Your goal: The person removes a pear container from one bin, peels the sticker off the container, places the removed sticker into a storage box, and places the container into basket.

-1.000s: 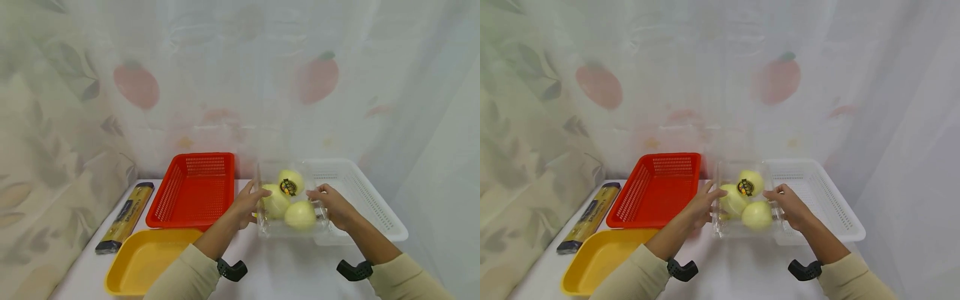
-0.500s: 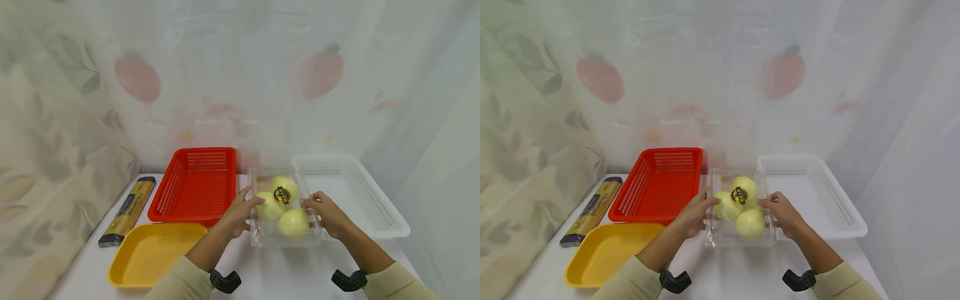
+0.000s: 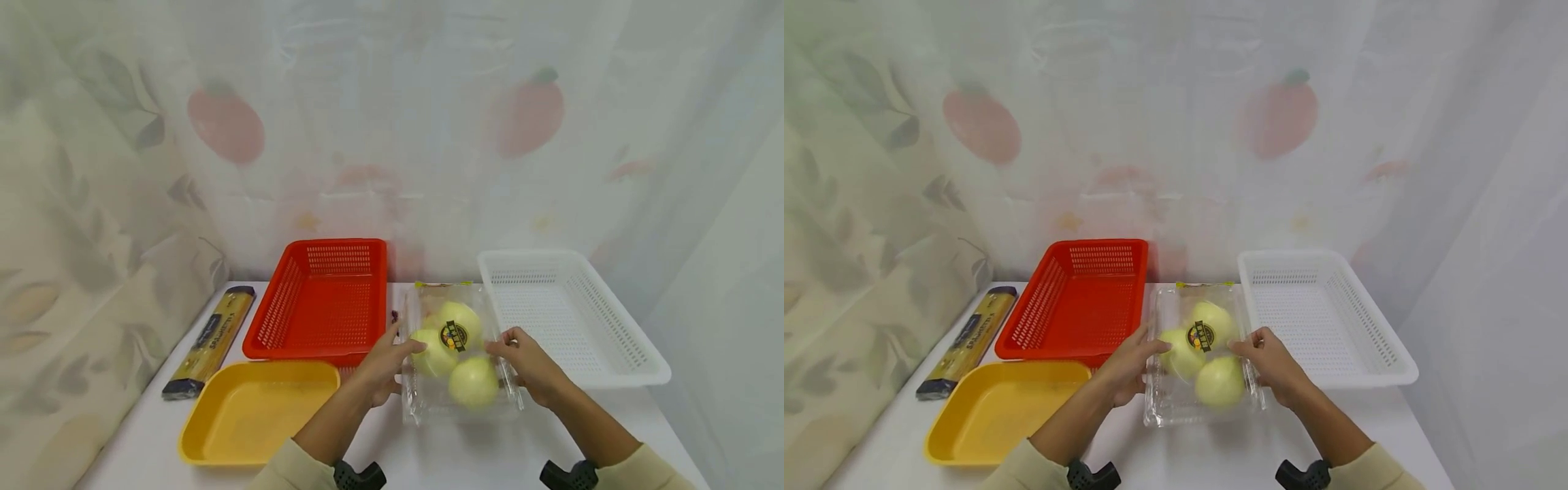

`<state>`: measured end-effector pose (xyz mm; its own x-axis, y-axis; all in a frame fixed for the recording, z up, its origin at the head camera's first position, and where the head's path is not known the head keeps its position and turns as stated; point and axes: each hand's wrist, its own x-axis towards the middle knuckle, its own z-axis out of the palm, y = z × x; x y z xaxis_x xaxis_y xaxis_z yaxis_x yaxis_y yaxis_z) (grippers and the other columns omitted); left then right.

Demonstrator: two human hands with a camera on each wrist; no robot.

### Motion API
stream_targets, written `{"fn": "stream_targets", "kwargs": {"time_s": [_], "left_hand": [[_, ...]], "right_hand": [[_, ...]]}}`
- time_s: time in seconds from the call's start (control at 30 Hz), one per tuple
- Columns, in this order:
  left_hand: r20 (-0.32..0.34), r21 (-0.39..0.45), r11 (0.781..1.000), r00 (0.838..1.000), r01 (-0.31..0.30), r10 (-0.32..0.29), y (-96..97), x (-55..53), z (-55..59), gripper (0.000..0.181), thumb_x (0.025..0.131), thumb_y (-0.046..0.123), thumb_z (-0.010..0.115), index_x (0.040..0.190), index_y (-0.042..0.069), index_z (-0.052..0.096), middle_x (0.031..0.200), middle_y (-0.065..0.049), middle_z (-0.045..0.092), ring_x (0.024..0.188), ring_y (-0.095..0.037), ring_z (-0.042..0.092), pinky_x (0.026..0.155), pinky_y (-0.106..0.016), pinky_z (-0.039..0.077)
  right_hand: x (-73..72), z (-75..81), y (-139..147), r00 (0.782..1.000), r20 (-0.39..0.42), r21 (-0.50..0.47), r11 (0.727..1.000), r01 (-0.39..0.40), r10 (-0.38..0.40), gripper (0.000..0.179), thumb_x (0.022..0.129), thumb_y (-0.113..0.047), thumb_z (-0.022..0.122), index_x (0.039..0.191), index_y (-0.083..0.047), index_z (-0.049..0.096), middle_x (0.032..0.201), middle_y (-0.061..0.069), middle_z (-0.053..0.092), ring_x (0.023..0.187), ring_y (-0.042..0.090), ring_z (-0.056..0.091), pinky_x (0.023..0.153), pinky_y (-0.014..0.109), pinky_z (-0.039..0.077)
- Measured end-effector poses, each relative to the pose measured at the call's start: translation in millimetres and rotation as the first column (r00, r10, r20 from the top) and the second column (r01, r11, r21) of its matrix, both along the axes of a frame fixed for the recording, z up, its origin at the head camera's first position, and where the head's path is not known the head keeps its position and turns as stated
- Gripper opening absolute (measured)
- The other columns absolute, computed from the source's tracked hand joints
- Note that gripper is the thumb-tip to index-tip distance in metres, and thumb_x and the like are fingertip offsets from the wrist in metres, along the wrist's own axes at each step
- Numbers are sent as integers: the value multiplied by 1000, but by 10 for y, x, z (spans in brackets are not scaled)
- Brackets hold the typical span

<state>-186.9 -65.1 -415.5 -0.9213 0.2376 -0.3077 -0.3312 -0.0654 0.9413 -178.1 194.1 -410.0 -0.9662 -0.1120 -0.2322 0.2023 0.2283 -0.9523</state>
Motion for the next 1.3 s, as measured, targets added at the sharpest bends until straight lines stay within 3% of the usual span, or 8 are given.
{"fn": "stream_targets", "kwargs": {"time_s": [0.13, 0.3, 0.57, 0.8, 1.0, 1.3], "left_hand": [[-15, 18, 1000, 1000, 26, -26, -56, 34, -46, 84, 86, 26, 70, 154, 25, 22, 143, -19, 33, 115, -50, 46, 78, -66, 47], [-7, 26, 999, 999, 44, -44, -87, 67, -113, 83, 87, 25, 71, 154, 31, 22, 141, -17, 35, 115, -49, 46, 77, -65, 48], [25, 15, 999, 999, 31, -31, -96, 138, -252, 89, 86, 24, 71, 155, 30, 15, 147, -21, 24, 119, -56, 39, 78, -69, 45], [28, 45, 999, 999, 25, -26, -118, 154, -405, 86, 86, 21, 71, 155, 20, 20, 145, -21, 28, 118, -52, 41, 79, -61, 49], [-14, -33, 999, 1000, 23, -24, -155, 169, -523, 89, 85, 22, 70, 155, 10, 16, 149, -26, 25, 120, -49, 40, 88, -59, 45], [-8, -21, 999, 999, 45, -45, -192, 197, -581, 91, 86, 23, 71, 155, 8, 14, 142, -26, 33, 119, -42, 43, 84, -54, 49]], "right_hand": [[43, -58, -50, 1000, 8, 13, 1000, 6, -6, 43, 91, -33, 65, 101, -2, 37, 116, 19, 46, 107, 34, 48, 70, 46, 52], [83, -172, -89, 999, 39, -12, 1000, 20, -20, 43, 91, -32, 66, 101, -3, 36, 113, 20, 48, 95, 32, 54, 65, 41, 52], [153, -332, -123, 997, 67, -13, 999, 33, -32, 44, 90, -33, 67, 99, -5, 34, 106, 17, 46, 88, 29, 50, 60, 36, 47], [186, -469, -167, 995, 89, -41, 998, 52, -48, 43, 90, -31, 67, 99, -5, 34, 106, 17, 50, 88, 29, 56, 61, 38, 51], [206, -560, -201, 994, 98, 13, 999, 46, -47, 43, 89, -32, 67, 96, -5, 35, 97, 14, 44, 82, 25, 45, 59, 34, 43], [234, -629, -225, 992, 107, 8, 997, 70, -71, 43, 87, -31, 69, 100, -3, 39, 101, 15, 47, 87, 27, 50, 61, 37, 49]]}}
